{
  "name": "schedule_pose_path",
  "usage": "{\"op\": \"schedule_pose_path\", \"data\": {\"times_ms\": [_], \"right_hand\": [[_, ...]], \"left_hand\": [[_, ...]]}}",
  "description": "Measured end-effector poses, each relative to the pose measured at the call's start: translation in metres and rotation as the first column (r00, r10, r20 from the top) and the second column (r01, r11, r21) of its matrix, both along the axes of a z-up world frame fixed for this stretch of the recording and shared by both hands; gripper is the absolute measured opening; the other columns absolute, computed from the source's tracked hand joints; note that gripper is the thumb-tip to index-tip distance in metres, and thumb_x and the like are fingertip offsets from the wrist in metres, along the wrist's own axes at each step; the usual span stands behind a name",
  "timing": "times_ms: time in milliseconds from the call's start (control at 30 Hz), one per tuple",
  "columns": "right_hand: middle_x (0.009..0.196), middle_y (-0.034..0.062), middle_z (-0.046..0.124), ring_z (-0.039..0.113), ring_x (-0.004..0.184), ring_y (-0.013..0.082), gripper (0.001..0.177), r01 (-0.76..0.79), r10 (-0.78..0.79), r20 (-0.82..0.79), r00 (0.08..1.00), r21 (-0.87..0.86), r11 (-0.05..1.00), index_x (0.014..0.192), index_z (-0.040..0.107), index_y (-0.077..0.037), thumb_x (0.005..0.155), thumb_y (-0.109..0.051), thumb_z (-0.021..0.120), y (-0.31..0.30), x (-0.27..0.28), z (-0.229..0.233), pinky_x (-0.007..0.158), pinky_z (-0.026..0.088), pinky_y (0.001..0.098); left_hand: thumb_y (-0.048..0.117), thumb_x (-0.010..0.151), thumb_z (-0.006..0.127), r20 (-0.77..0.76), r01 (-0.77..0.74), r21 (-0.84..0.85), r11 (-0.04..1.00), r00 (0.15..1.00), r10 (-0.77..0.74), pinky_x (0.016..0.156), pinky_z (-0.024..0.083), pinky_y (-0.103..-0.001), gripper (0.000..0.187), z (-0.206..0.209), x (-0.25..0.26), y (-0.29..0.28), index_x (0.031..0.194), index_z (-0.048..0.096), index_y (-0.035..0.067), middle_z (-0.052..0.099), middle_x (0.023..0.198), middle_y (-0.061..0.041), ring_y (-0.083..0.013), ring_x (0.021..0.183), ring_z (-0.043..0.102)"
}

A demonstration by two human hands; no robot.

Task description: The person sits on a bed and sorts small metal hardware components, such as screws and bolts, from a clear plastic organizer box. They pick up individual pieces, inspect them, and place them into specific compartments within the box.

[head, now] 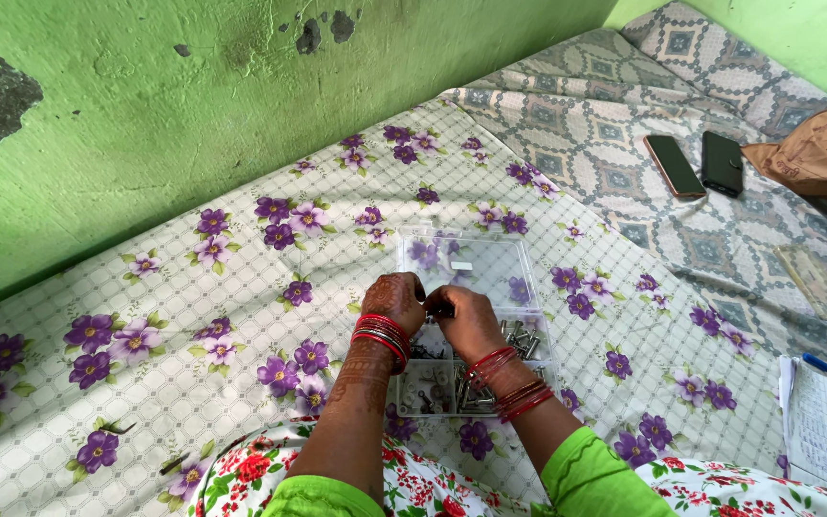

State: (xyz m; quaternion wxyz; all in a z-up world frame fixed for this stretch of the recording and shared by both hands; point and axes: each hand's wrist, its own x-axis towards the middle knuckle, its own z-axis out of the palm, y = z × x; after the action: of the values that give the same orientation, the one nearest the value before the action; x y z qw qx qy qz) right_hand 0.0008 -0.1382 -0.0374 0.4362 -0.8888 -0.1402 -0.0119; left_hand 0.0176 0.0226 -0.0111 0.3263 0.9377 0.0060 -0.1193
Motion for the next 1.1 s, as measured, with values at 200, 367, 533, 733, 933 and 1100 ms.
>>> {"op": "schedule_pose_path", "data": {"times_ms": [200, 367, 533, 733, 933, 1100], "right_hand": [[0.088, 0.0134, 0.074, 0.074, 0.085, 0.0302, 0.015, 0.003, 0.036, 0.126, 0.991, -0.299, 0.954, 0.100, 0.065, -0.004, 0.087, 0.000, 0.070, 0.015, -0.006, 0.015, 0.077, 0.058, 0.0419], [0.078, 0.0129, 0.069, 0.066, 0.079, 0.0322, 0.017, -0.010, 0.138, 0.250, 0.958, -0.453, 0.891, 0.099, 0.061, -0.005, 0.086, -0.004, 0.072, 0.016, -0.007, 0.016, 0.078, 0.053, 0.0462], [0.074, 0.0079, 0.068, 0.065, 0.076, 0.0288, 0.018, -0.032, 0.187, 0.309, 0.932, -0.446, 0.894, 0.098, 0.062, -0.007, 0.085, -0.005, 0.073, 0.014, -0.007, 0.011, 0.079, 0.052, 0.0446], [0.077, 0.0055, 0.068, 0.065, 0.079, 0.0267, 0.020, -0.032, 0.208, 0.412, 0.887, -0.396, 0.918, 0.096, 0.064, -0.008, 0.081, -0.003, 0.076, 0.014, -0.010, 0.008, 0.081, 0.050, 0.0436], [0.078, 0.0046, 0.067, 0.064, 0.081, 0.0253, 0.020, -0.056, 0.243, 0.458, 0.855, -0.385, 0.921, 0.092, 0.066, -0.009, 0.078, -0.005, 0.079, 0.013, -0.010, 0.005, 0.082, 0.048, 0.0418], [0.077, 0.0047, 0.065, 0.063, 0.079, 0.0245, 0.016, -0.084, 0.275, 0.488, 0.828, -0.378, 0.922, 0.090, 0.066, -0.009, 0.081, -0.009, 0.080, 0.010, -0.009, 0.000, 0.079, 0.047, 0.0406]], "left_hand": [[0.007, 0.084, 0.067, 0.103, -0.029, -0.024, 0.999, 0.994, 0.032, 0.094, 0.057, -0.041, 0.021, -0.008, 0.006, 0.006, 0.102, 0.076, 0.011, 0.075, 0.108, -0.015, -0.0304, 0.103, 0.072], [0.008, 0.087, 0.065, 0.086, -0.088, -0.068, 0.994, 0.992, 0.094, 0.092, 0.058, -0.041, 0.021, -0.009, 0.008, 0.008, 0.104, 0.076, 0.012, 0.076, 0.107, -0.015, -0.0303, 0.101, 0.073], [0.014, 0.086, 0.071, 0.067, -0.098, -0.092, 0.991, 0.992, 0.104, 0.091, 0.058, -0.042, 0.020, -0.002, 0.007, 0.009, 0.105, 0.076, 0.012, 0.075, 0.107, -0.015, -0.0305, 0.100, 0.073], [0.011, 0.086, 0.068, 0.103, -0.105, -0.110, 0.988, 0.988, 0.116, 0.089, 0.058, -0.042, 0.020, -0.007, 0.008, 0.009, 0.104, 0.077, 0.012, 0.076, 0.105, -0.014, -0.0307, 0.098, 0.073], [0.009, 0.085, 0.068, 0.112, -0.119, -0.137, 0.983, 0.985, 0.134, 0.090, 0.058, -0.041, 0.020, -0.009, 0.007, 0.008, 0.103, 0.076, 0.012, 0.076, 0.105, -0.014, -0.0305, 0.098, 0.073], [0.010, 0.083, 0.075, 0.068, -0.091, -0.129, 0.987, 0.993, 0.100, 0.089, 0.059, -0.040, 0.023, -0.001, 0.008, 0.009, 0.106, 0.077, 0.011, 0.076, 0.108, -0.013, -0.0292, 0.098, 0.074]]}}
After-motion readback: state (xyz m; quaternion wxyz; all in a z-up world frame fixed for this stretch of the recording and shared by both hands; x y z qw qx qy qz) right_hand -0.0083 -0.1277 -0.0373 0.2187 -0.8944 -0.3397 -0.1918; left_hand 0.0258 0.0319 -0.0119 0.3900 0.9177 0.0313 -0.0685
